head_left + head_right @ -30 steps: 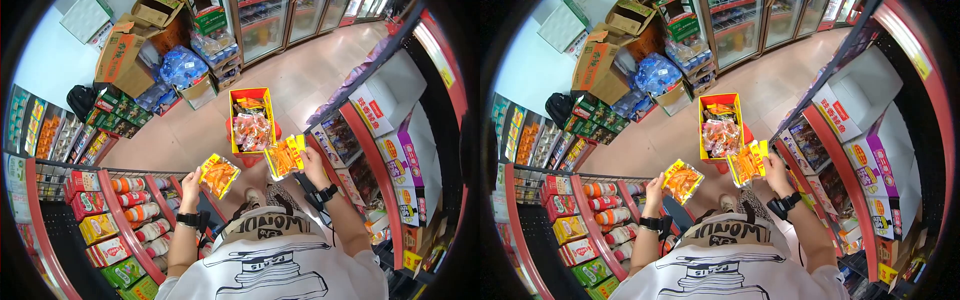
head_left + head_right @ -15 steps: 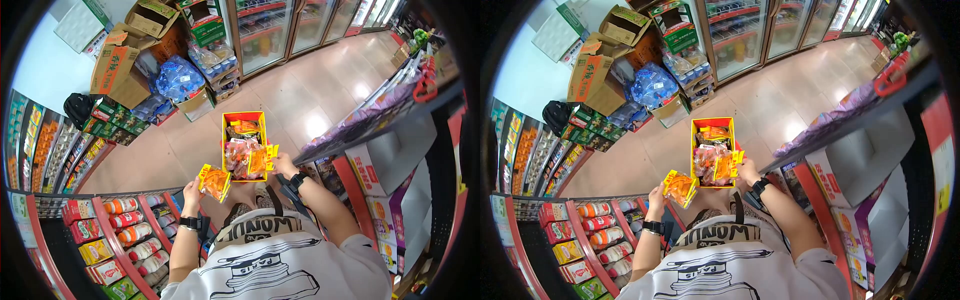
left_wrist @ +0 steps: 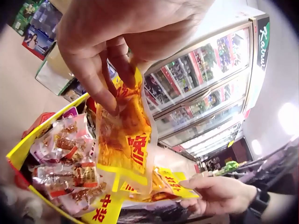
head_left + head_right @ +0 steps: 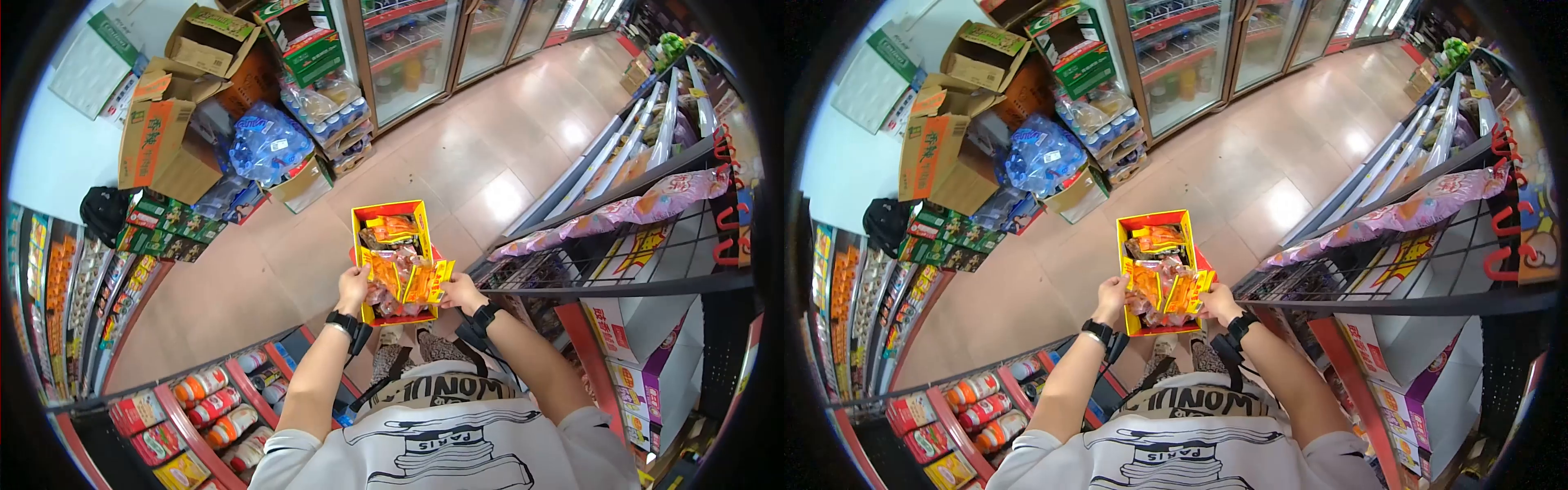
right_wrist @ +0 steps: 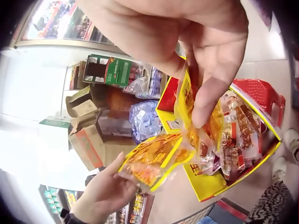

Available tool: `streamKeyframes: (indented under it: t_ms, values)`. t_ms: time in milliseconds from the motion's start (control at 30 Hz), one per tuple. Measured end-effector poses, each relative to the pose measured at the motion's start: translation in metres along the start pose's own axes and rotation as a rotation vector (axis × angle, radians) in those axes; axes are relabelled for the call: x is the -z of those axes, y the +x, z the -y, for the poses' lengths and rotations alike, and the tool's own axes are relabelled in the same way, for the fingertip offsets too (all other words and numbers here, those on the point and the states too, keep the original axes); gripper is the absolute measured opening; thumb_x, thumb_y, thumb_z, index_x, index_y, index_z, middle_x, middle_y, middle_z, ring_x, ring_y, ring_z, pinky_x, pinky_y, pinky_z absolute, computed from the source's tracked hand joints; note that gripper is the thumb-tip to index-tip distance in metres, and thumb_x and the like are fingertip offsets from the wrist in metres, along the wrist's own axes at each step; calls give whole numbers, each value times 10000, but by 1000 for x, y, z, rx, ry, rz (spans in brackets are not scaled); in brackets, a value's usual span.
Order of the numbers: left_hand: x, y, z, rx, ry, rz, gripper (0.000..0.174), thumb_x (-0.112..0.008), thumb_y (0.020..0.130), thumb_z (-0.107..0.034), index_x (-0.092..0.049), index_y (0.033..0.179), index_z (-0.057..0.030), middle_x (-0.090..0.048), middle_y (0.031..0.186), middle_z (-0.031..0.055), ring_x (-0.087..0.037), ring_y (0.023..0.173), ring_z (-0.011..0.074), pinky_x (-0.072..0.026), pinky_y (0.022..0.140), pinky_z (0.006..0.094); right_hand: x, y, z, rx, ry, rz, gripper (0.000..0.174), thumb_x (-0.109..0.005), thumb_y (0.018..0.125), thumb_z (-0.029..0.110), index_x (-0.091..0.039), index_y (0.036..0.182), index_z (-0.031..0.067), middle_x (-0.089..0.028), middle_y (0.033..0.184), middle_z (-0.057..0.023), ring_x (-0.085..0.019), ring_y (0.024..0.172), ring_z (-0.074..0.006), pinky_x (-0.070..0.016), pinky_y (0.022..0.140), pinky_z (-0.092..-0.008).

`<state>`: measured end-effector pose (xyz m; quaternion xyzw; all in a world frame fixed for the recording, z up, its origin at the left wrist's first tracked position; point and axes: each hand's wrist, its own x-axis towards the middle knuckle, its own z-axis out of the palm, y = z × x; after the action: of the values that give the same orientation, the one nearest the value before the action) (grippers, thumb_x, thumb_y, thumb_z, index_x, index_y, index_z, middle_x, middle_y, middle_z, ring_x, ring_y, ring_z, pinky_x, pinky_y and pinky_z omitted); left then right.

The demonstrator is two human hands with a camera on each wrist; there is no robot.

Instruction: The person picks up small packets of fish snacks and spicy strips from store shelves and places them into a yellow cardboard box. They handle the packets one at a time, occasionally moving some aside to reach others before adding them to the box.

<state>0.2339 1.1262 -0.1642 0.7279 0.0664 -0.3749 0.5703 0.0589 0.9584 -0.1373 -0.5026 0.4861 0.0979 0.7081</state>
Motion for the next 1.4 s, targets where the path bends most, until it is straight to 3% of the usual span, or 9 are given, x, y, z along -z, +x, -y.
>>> streamKeyframes:
  t_ms: [333, 533, 600, 933, 1033, 1133, 1167, 1333, 1400]
  values:
    - [-19, 82, 25, 214, -161, 42, 196, -428, 892, -197, -432, 943, -7, -558, 715, 133, -588, 500, 247, -481, 418, 291, -14, 7, -10, 9, 2, -65, 200, -464, 833, 99, -511, 1002, 3, -618, 820, -104, -628, 641, -190, -510, 505, -279]
    - [-7, 100, 32, 325, -313, 90, 272, -410, 894, -184, -356, 1128, -56, -496, 1011, 113, -584, 817, 275, -515, 689, 356, -25, 28, -2, -33, -6, -85, 198, -453, 845, 116, -504, 1005, 10, -618, 853, -115, -634, 675, -207, -509, 533, -281]
    - [5, 103, 35, 312, -267, 332, 327, -447, 875, -167, -342, 1160, -47, -493, 1016, 112, -577, 848, 264, -511, 705, 358, -31, 34, 4, -41, 17, -71, 203, -454, 846, 119, -496, 1013, 13, -617, 858, -117, -632, 666, -208, -509, 540, -287]
    - [68, 2, 41, 265, -114, 340, 416, -506, 847, -211, -381, 1213, -58, -527, 1105, 95, -550, 960, 197, -437, 824, 314, -59, 93, 1, -52, 387, -117, 262, -412, 812, 48, -470, 1068, 39, -604, 892, -131, -630, 699, -272, -522, 528, -358]
    - [106, -22, 59, 280, -133, 326, 379, -482, 857, -196, -401, 1200, -57, -508, 1150, 112, -534, 1004, 221, -419, 856, 330, -72, 89, 15, -75, 700, -76, 251, -413, 854, 102, -451, 1101, 77, -555, 1056, -117, -581, 890, -322, -502, 725, -476]
    - [137, -41, 73, 320, -168, 211, 393, -500, 844, -164, -408, 1198, -23, -498, 1158, 146, -536, 992, 255, -434, 839, 335, -68, 144, -35, -191, 312, 83, 223, -452, 834, 173, -484, 1023, 59, -561, 969, -125, -577, 844, -321, -485, 690, -506]
    - [145, -46, 74, 329, -167, 188, 385, -493, 846, -161, -408, 1195, -22, -494, 1160, 147, -530, 999, 257, -432, 840, 344, -66, 219, -108, -226, 274, 0, 210, -499, 804, 163, -507, 965, 30, -565, 917, -120, -587, 794, -294, -497, 630, -472]
    - [165, -51, 79, 324, -159, 180, 354, -473, 851, -153, -409, 1173, -24, -505, 1134, 139, -525, 1001, 254, -436, 825, 359, -58, 103, -44, -144, -365, 91, 323, -573, 753, 171, -524, 1044, 39, -593, 868, -143, -612, 766, -287, -500, 534, -402]
    - [164, -47, 77, 330, -101, 232, 403, -448, 863, -167, -346, 1231, -38, -466, 1183, 151, -510, 1019, 272, -426, 843, 384, -44, 36, -28, -58, -33, 58, 277, -585, 741, 185, -560, 944, 0, -614, 732, -100, -619, 658, -234, -493, 526, -337]
